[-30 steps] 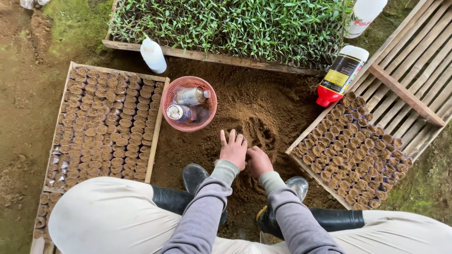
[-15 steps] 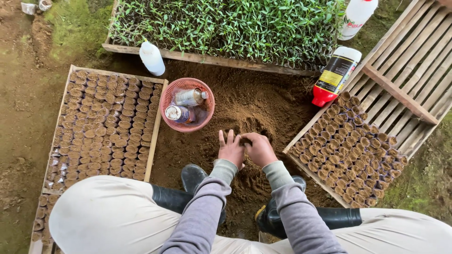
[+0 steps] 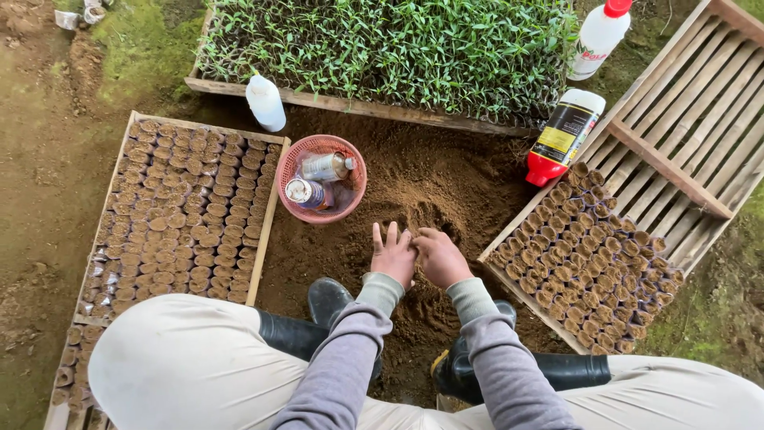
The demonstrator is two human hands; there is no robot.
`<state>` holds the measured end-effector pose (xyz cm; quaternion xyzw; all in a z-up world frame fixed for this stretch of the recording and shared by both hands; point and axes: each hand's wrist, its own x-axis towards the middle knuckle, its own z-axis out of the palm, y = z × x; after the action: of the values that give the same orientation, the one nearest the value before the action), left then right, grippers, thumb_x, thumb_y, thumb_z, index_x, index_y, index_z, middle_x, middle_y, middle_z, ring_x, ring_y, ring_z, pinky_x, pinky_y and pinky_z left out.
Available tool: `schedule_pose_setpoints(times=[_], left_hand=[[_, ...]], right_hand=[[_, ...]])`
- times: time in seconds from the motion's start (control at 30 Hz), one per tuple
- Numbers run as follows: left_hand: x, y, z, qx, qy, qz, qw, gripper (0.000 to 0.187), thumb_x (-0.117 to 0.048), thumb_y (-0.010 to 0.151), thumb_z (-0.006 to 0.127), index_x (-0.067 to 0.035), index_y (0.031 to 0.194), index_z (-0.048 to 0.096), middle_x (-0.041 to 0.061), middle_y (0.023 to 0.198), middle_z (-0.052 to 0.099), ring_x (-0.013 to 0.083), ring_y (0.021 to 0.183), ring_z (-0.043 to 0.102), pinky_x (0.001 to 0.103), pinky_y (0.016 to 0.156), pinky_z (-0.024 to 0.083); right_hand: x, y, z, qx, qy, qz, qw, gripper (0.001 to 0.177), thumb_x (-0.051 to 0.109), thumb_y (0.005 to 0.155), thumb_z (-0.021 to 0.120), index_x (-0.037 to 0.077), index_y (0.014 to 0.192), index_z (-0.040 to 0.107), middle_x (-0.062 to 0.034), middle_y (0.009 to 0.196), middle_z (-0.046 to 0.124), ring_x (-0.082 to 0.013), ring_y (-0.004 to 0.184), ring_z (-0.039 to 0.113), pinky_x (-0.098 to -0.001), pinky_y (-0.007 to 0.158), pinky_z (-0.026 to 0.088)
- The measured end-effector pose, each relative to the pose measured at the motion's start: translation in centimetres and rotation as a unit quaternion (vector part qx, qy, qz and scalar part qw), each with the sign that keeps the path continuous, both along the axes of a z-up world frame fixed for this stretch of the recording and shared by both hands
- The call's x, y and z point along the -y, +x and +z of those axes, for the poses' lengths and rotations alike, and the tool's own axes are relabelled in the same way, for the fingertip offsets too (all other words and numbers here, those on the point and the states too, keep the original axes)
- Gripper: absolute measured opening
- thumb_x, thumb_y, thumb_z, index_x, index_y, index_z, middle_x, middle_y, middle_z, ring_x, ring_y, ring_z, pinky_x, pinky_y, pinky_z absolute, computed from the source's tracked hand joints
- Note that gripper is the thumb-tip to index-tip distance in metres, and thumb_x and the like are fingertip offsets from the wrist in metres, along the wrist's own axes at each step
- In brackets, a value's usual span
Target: The person scoops soil from a pile and fills small plastic seedling pots by hand. They then place the filled pots into a wooden tray. The person repeats this process multiple times.
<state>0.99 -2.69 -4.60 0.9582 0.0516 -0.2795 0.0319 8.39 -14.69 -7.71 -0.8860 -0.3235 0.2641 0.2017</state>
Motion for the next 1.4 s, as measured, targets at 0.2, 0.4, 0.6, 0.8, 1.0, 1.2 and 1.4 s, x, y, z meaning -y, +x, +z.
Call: schedule_pose_setpoints(times=[0.2, 0.4, 0.6, 0.8, 1.0, 1.2, 1.4], left_hand=[[0.5, -0.1, -1.9, 0.006, 0.005, -0.009, 1.0, 0.075, -0.052, 0.073, 0.085, -0.024, 0.138, 0.061, 0.003, 0.157, 0.033, 0.0368, 0.153, 0.009, 0.069, 0.12, -0.015], [-0.2, 0.3, 1.8, -0.029, -0.005, 0.005, 1.0, 0.078, -0.052, 0.077, 0.083, -0.024, 0.144, 0.054, 0.005, 0.156, 0.034, 0.0381, 0.153, 0.007, 0.07, 0.118, -0.018], [-0.3, 0.7, 1.3, -0.065, -0.011, 0.008, 0.998, 0.081, -0.051, 0.081, 0.078, -0.021, 0.15, 0.047, 0.005, 0.161, 0.03, 0.0378, 0.154, 0.004, 0.072, 0.118, -0.019], [-0.5, 0.9, 1.1, -0.065, -0.022, 0.012, 0.998, 0.075, -0.04, 0.084, 0.076, -0.023, 0.151, 0.045, 0.004, 0.16, 0.029, 0.0383, 0.153, 0.006, 0.071, 0.118, -0.018], [-0.5, 1.2, 0.2, -0.072, -0.027, 0.013, 0.997, 0.079, -0.044, 0.081, 0.078, -0.024, 0.15, 0.046, 0.005, 0.159, 0.029, 0.0386, 0.154, 0.004, 0.071, 0.118, -0.019], [-0.5, 0.9, 1.4, -0.062, -0.015, 0.012, 0.998, 0.077, -0.049, 0.08, 0.08, -0.026, 0.147, 0.05, 0.004, 0.16, 0.03, 0.0382, 0.154, 0.004, 0.07, 0.117, -0.019], [0.0, 0.3, 0.8, -0.035, -0.002, 0.0, 0.999, 0.078, -0.051, 0.076, 0.084, -0.026, 0.144, 0.053, 0.005, 0.159, 0.031, 0.0383, 0.153, 0.006, 0.069, 0.118, -0.02]], right_hand=[[0.0, -1.0, 0.2, 0.005, -0.139, 0.076, 0.987, 0.061, 0.0, 0.088, 0.053, 0.022, 0.145, 0.053, -0.0165, 0.163, 0.032, -0.0409, 0.148, 0.036, -0.0521, 0.108, 0.054], [0.7, -0.2, -3.4, -0.036, -0.038, -0.043, 0.998, 0.05, 0.004, 0.092, 0.046, 0.021, 0.136, 0.064, -0.0079, 0.139, 0.058, -0.028, 0.129, 0.059, -0.0375, 0.107, 0.053], [2.0, -2.3, -5.4, -0.042, -0.084, -0.021, 0.995, 0.054, 0.033, 0.092, 0.069, 0.02, 0.142, 0.055, -0.0099, 0.135, 0.055, -0.0349, 0.126, 0.06, -0.0473, 0.104, 0.057], [1.7, -4.7, -6.0, 0.075, -0.088, 0.05, 0.992, 0.05, 0.024, 0.082, 0.082, 0.013, 0.123, 0.053, -0.0115, 0.124, 0.046, -0.0377, 0.116, 0.056, -0.0407, 0.099, 0.06], [2.0, -4.1, -10.1, 0.008, -0.025, 0.005, 1.0, 0.026, 0.007, 0.082, 0.072, 0.012, 0.104, 0.06, -0.0101, 0.102, 0.059, -0.0376, 0.099, 0.066, -0.0467, 0.087, 0.063], [1.3, -1.5, -3.2, -0.195, 0.071, -0.226, 0.952, 0.025, 0.006, 0.079, 0.077, 0.018, 0.101, 0.08, -0.0096, 0.097, 0.079, -0.0302, 0.097, 0.075, -0.0433, 0.088, 0.061], [-0.2, 0.7, 2.3, -0.2, 0.125, -0.231, 0.944, 0.028, 0.013, 0.081, 0.078, 0.017, 0.109, 0.08, -0.01, 0.1, 0.079, -0.0257, 0.099, 0.075, -0.0409, 0.086, 0.06]])
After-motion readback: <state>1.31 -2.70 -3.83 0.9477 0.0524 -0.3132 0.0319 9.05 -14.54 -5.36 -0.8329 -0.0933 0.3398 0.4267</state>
